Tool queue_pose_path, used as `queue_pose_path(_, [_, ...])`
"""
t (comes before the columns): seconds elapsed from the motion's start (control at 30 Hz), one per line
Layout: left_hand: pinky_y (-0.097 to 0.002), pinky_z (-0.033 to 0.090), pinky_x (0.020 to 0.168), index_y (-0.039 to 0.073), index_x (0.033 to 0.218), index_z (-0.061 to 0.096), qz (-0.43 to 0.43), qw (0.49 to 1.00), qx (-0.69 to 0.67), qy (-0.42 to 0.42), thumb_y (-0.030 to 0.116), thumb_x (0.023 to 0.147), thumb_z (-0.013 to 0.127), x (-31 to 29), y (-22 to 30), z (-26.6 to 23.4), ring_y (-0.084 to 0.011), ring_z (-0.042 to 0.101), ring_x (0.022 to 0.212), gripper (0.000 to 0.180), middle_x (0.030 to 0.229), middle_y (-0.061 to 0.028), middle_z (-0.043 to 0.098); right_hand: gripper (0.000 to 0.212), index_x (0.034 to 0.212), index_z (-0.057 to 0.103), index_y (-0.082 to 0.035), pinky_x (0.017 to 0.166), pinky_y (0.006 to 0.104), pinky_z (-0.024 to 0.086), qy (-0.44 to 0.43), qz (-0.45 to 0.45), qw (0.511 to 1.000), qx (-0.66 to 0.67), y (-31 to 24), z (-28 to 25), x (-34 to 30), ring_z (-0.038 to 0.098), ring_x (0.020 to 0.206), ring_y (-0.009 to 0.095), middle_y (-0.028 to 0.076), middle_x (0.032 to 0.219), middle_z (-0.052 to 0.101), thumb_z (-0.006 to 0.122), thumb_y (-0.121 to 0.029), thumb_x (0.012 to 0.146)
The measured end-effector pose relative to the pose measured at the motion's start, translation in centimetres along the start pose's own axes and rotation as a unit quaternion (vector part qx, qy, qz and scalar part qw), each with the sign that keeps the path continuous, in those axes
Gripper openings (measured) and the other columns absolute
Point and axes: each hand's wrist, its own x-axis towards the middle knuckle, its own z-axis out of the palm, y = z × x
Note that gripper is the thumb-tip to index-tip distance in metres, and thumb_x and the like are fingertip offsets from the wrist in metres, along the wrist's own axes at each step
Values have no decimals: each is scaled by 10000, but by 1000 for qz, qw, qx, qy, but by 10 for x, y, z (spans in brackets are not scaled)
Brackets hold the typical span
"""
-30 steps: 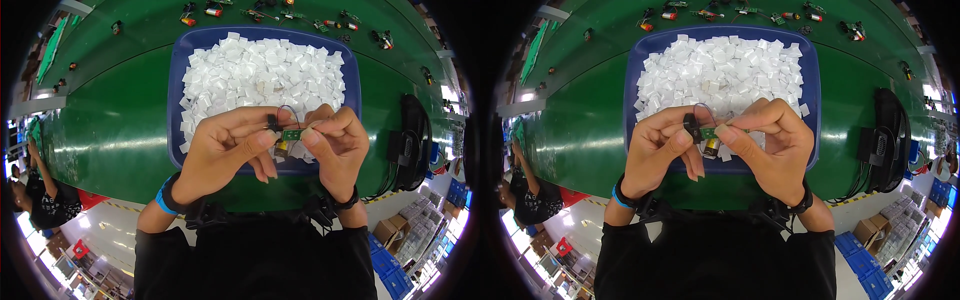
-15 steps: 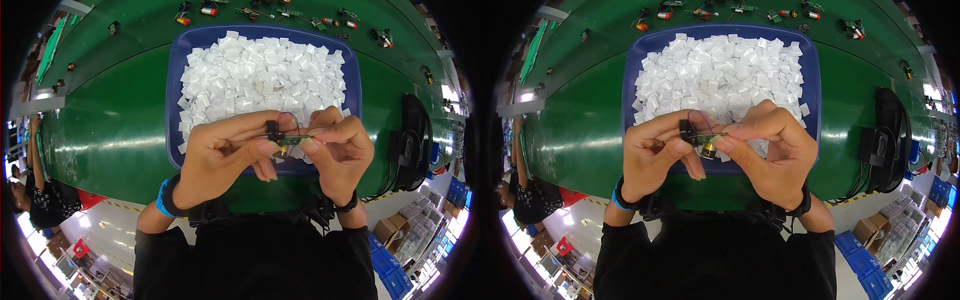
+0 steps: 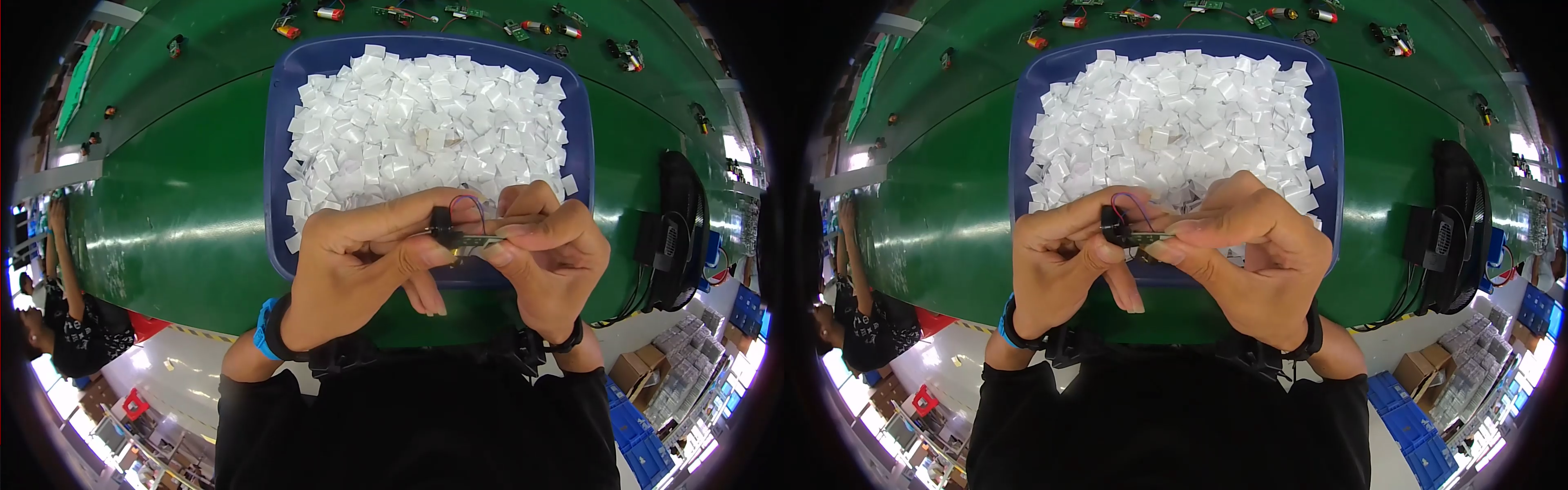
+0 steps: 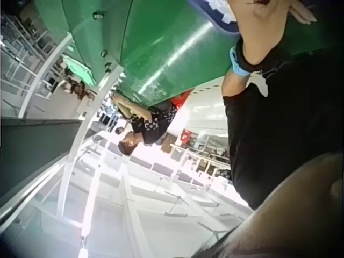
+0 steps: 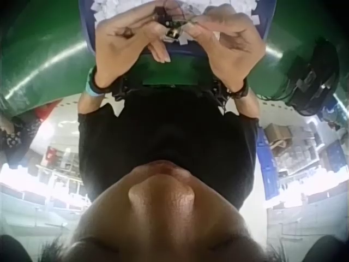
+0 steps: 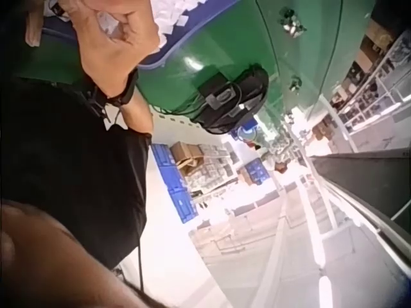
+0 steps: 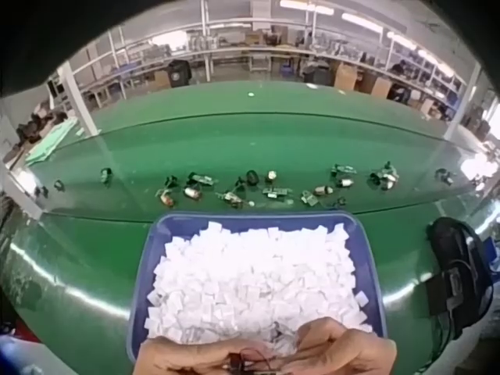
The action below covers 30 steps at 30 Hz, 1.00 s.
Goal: The person assembles electronic components by picking up a circuit board, a battery, and a plastic housing, fitting them together by hand, and placing the completed units onto the green workbench.
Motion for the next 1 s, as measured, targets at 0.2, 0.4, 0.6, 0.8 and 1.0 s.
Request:
queue_pose_path(0.2, [-259, 584, 611, -50, 1289, 572, 59, 996, -51, 34, 7, 948, 588, 3, -7, -1, -167, 701, 717, 346, 1081, -150, 696, 227, 915, 664, -8, 689, 269, 474, 5, -36, 998, -51, -4, 5, 12, 607, 784, 150, 110, 908, 716, 802, 47, 743])
queue_pose_path(0.4, [-257, 584, 644, -46, 1280, 582, 82, 996, -30, 9, 6, 937, 605, 3, -4, -13, -148, 688, 741, 347, 1090, -137, 699, 280, 1073, 598, 62, 653, 267, 501, -70, 35, 992, -94, -17, -4, 14, 623, 750, 166, 160, 942, 691, 728, 23, 828])
queue_pose_path(0.6, [-241, 575, 622, -38, 1246, 611, 34, 999, -5, -20, -17, 920, 614, 5, 3, -17, -139, 686, 717, 327, 1083, -117, 708, 207, 1020, 682, 23, 558, 197, 513, -58, 59, 993, -83, -20, -5, 12, 690, 674, 115, 103, 925, 728, 749, -30, 832])
queue_pose_path(0.8, [-222, 546, 532, -39, 1235, 619, -3, 999, -20, -32, -25, 917, 612, 6, 2, -21, -137, 679, 636, 318, 1093, -120, 710, 106, 957, 665, 84, 539, 238, 524, -130, 97, 980, -120, -24, -7, 15, 671, 644, 160, 154, 804, 696, 675, 49, 858])
queue_pose_path(1.0, [-199, 483, 428, -42, 1223, 624, 10, 999, -39, -7, -23, 916, 615, 4, -2, -13, -119, 649, 543, 307, 1092, -130, 710, 105, 952, 682, 84, 527, 242, 513, -89, 51, 990, -96, -17, -1, 12, 663, 594, 162, 143, 729, 687, 680, 45, 855])
